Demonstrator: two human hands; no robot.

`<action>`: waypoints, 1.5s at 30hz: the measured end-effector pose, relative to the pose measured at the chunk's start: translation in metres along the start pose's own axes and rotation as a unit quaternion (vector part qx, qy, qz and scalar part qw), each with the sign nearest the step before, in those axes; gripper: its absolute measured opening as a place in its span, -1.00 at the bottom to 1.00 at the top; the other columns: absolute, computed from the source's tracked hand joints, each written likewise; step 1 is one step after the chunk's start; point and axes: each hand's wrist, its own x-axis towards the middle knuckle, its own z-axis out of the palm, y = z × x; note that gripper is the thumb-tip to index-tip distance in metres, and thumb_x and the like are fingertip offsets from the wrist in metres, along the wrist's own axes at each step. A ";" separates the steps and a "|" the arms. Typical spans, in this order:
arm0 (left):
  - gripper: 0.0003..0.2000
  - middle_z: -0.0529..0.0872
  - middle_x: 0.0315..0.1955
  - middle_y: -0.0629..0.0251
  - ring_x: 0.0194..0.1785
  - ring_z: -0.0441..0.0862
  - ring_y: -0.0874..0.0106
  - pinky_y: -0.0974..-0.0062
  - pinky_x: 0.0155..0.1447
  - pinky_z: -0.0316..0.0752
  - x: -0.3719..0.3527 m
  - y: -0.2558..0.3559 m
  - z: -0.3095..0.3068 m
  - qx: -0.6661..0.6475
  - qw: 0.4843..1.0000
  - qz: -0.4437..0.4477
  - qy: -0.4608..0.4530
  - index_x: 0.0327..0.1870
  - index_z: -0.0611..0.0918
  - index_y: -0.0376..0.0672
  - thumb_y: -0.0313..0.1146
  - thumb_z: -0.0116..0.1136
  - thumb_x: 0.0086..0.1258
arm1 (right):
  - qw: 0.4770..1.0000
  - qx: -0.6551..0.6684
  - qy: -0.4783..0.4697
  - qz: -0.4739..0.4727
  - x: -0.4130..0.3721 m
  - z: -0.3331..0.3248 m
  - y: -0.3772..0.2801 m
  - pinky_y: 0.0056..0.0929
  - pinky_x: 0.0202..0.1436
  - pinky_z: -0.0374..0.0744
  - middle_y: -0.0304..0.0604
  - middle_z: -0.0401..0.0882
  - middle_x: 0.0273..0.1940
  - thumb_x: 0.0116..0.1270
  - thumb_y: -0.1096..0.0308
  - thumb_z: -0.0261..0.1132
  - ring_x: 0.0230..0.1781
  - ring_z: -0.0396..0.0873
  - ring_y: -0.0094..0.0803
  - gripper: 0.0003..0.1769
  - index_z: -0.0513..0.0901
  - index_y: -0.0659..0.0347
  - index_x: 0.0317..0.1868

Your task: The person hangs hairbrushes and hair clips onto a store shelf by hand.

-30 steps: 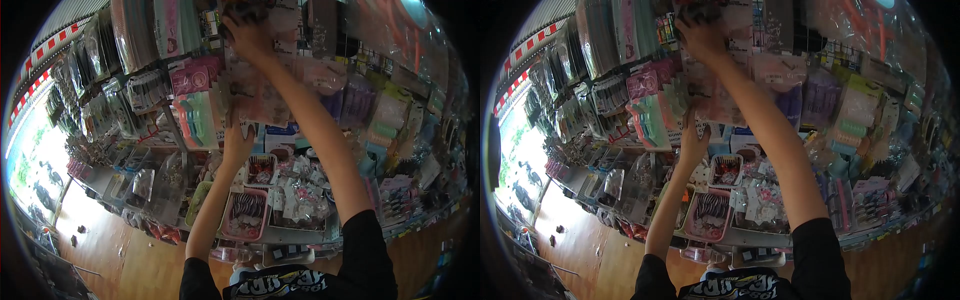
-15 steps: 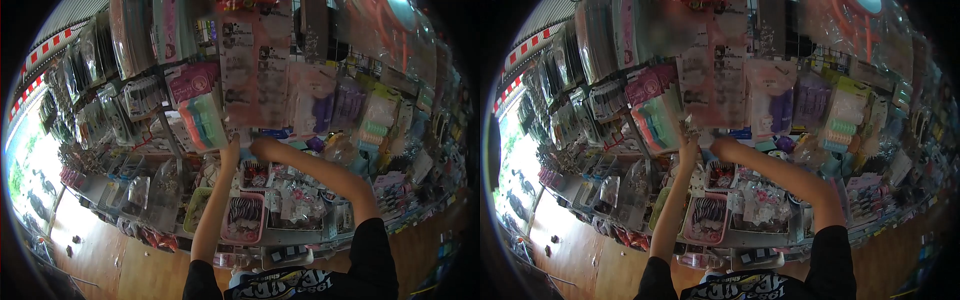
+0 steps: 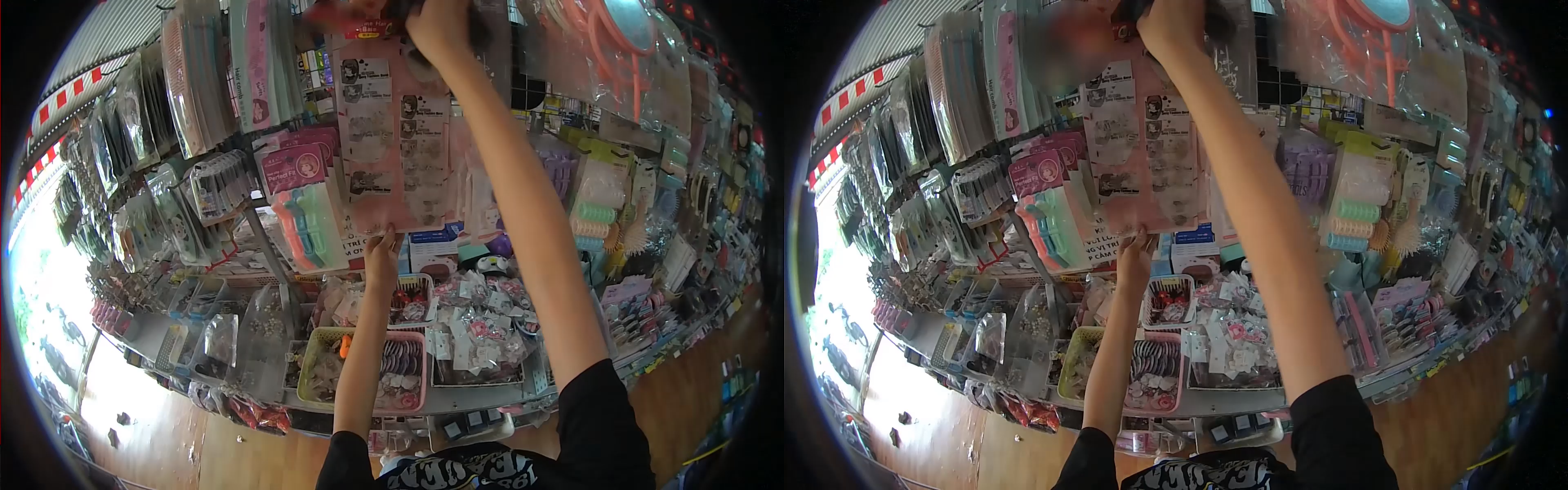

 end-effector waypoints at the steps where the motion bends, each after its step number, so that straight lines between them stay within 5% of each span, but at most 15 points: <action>1: -0.73 0.45 0.00 0.17 0.10 0.44 0.29 0.27 0.26 0.34 -0.002 0.002 0.006 -0.017 1.000 0.000 -0.002 -0.04 0.38 -0.34 -0.45 0.07 0.30 | 1.000 -0.002 0.001 -0.001 -0.012 0.015 0.007 -0.16 0.14 0.28 0.22 0.27 0.01 0.20 0.37 0.14 0.10 0.23 0.04 -0.49 0.23 0.45 0.11; 4: -0.76 0.45 0.00 0.15 0.04 0.49 0.26 0.25 0.24 0.38 0.006 0.001 0.005 -0.018 1.000 -0.008 -0.012 -0.03 0.37 -0.34 -0.51 0.01 0.31 | 0.979 -0.045 0.143 -0.141 -0.044 0.048 0.016 -0.20 0.13 0.35 0.09 0.32 0.13 0.12 0.49 0.10 0.18 0.26 -0.01 -0.51 0.32 0.33 0.12; 7: -0.74 0.47 -0.02 0.12 -0.01 0.53 0.22 0.24 0.18 0.43 -0.003 0.013 0.016 -0.009 1.000 -0.008 0.008 0.01 0.36 -0.33 -0.57 -0.07 0.30 | 0.992 -0.047 0.078 -0.090 -0.089 0.040 0.001 -0.17 0.21 0.25 0.06 0.17 0.25 0.10 0.46 0.13 0.29 0.09 -0.02 -0.41 0.25 0.34 0.19; 16: -0.71 0.50 -0.04 0.14 0.02 0.52 0.26 0.24 0.08 0.52 0.002 0.013 0.008 0.021 0.999 -0.015 0.024 0.05 0.36 -0.29 -0.57 -0.05 0.31 | 0.962 -0.201 -0.168 -0.071 -0.223 -0.005 -0.010 -0.18 0.12 0.33 -0.09 0.11 0.30 0.10 0.40 0.10 0.06 0.29 -0.22 -0.35 0.22 0.19 0.27; 24: -0.75 0.51 -0.06 0.14 0.00 0.52 0.30 0.34 0.06 0.50 0.005 0.005 -0.004 0.021 1.000 -0.004 0.015 0.01 0.38 -0.31 -0.56 -0.10 0.31 | 0.935 -0.032 -0.343 -0.079 -0.302 -0.056 -0.006 -0.29 0.02 0.40 0.00 0.29 0.05 -0.02 0.53 0.15 -0.01 0.30 -0.11 -0.37 0.31 0.24 0.17; 27: -0.73 0.49 -0.03 0.18 0.01 0.50 0.31 0.37 0.07 0.44 -0.018 0.005 -0.002 -0.032 0.998 -0.049 -0.036 0.03 0.38 -0.29 -0.47 -0.13 0.32 | 0.932 0.111 -0.342 -0.041 -0.288 -0.093 -0.026 -0.29 0.00 0.40 0.04 0.31 -0.03 -0.09 0.64 0.16 -0.03 0.31 -0.03 -0.40 0.36 0.29 0.09; 30: -0.72 0.47 -0.03 0.25 0.02 0.47 0.36 0.40 0.05 0.41 -0.076 0.005 0.008 0.011 0.980 -0.196 -0.021 0.04 0.40 -0.21 -0.39 -0.12 0.34 | 0.967 0.194 -0.155 -0.059 -0.204 -0.132 -0.046 -0.18 0.00 0.35 0.08 0.32 -0.10 -0.05 0.63 0.18 -0.06 0.32 0.03 -0.48 0.38 0.32 0.02; 34: -0.76 0.54 -0.15 0.18 -0.08 0.52 0.32 0.44 -0.03 0.41 -0.164 0.074 0.084 0.411 0.878 -0.007 -0.245 -0.08 0.47 -0.25 -0.51 0.03 0.21 | 0.971 0.187 0.128 -0.083 -0.058 -0.140 -0.042 -0.13 -0.01 0.31 0.14 0.33 -0.12 0.17 0.39 0.16 -0.09 0.31 0.02 -0.61 0.38 0.33 0.01; 36: -0.74 0.55 -0.21 0.12 -0.13 0.53 0.26 0.42 -0.06 0.41 -0.169 0.141 0.132 0.563 0.722 0.275 -0.293 -0.15 0.50 -0.29 -0.64 0.06 0.09 | 0.955 0.202 0.202 -0.076 0.015 -0.118 -0.044 -0.27 -0.08 0.42 0.09 0.50 -0.30 0.14 0.03 0.25 -0.17 0.49 -0.07 -0.50 0.50 0.37 -0.20; 37: -0.71 0.54 -0.23 0.07 -0.16 0.51 0.20 0.38 -0.08 0.39 -0.160 0.159 0.143 0.548 0.704 0.366 -0.265 -0.17 0.50 -0.31 -0.67 0.08 0.02 | 0.950 0.253 0.167 -0.078 0.051 -0.104 -0.045 -0.20 0.09 0.31 0.16 0.35 -0.01 0.25 0.20 0.12 0.07 0.30 0.01 -0.50 0.34 0.41 0.08; 38: -0.70 0.55 -0.23 0.09 -0.16 0.50 0.18 0.35 -0.08 0.38 -0.149 0.189 0.168 0.590 0.603 0.483 -0.233 -0.16 0.50 -0.31 -0.66 0.08 0.01 | 0.944 0.300 0.124 -0.058 0.079 -0.084 -0.042 -0.22 0.08 0.33 0.12 0.40 -0.03 0.25 0.12 0.11 0.04 0.34 -0.03 -0.49 0.39 0.38 0.05; 39: -0.72 0.54 -0.25 0.09 -0.14 0.49 0.15 0.36 -0.04 0.37 -0.133 0.207 0.183 0.579 0.596 0.518 -0.203 -0.15 0.50 -0.31 -0.63 0.04 0.06 | 0.934 0.346 0.082 -0.039 0.104 -0.067 -0.038 -0.23 0.07 0.34 0.07 0.45 -0.05 0.26 0.04 0.10 0.01 0.39 -0.07 -0.47 0.44 0.35 0.02; 42: -0.60 0.47 -0.16 0.03 -0.04 0.43 0.04 0.32 0.07 0.34 -0.075 0.244 0.228 0.604 0.515 0.585 -0.167 0.02 0.38 -0.35 -0.38 0.11 0.17 | 0.898 0.413 -0.082 -0.126 0.134 -0.033 -0.033 -0.25 0.03 0.38 0.02 0.53 -0.10 0.15 -0.07 0.21 -0.06 0.47 -0.11 -0.39 0.47 0.30 0.00; 44: -0.30 0.42 -0.06 -0.13 0.05 0.39 -0.03 0.28 0.11 0.34 -0.014 0.261 0.238 0.597 0.500 0.620 -0.093 0.17 0.21 -0.37 -0.17 0.24 0.09 | 0.914 0.264 -0.300 -0.076 0.117 -0.041 -0.047 -0.26 0.01 0.41 0.02 0.54 -0.09 0.00 -0.14 0.31 -0.06 0.49 -0.12 -0.29 0.48 0.26 0.01; 45: -0.17 0.39 -0.04 -0.21 0.10 0.36 -0.04 0.28 0.12 0.34 0.012 0.272 0.243 0.618 0.520 0.585 -0.074 0.20 0.13 -0.39 -0.06 0.28 0.02 | 0.912 0.264 -0.302 -0.083 0.118 -0.030 -0.043 -0.26 0.01 0.41 0.02 0.54 -0.09 0.00 -0.14 0.31 -0.06 0.49 -0.12 -0.29 0.48 0.26 0.01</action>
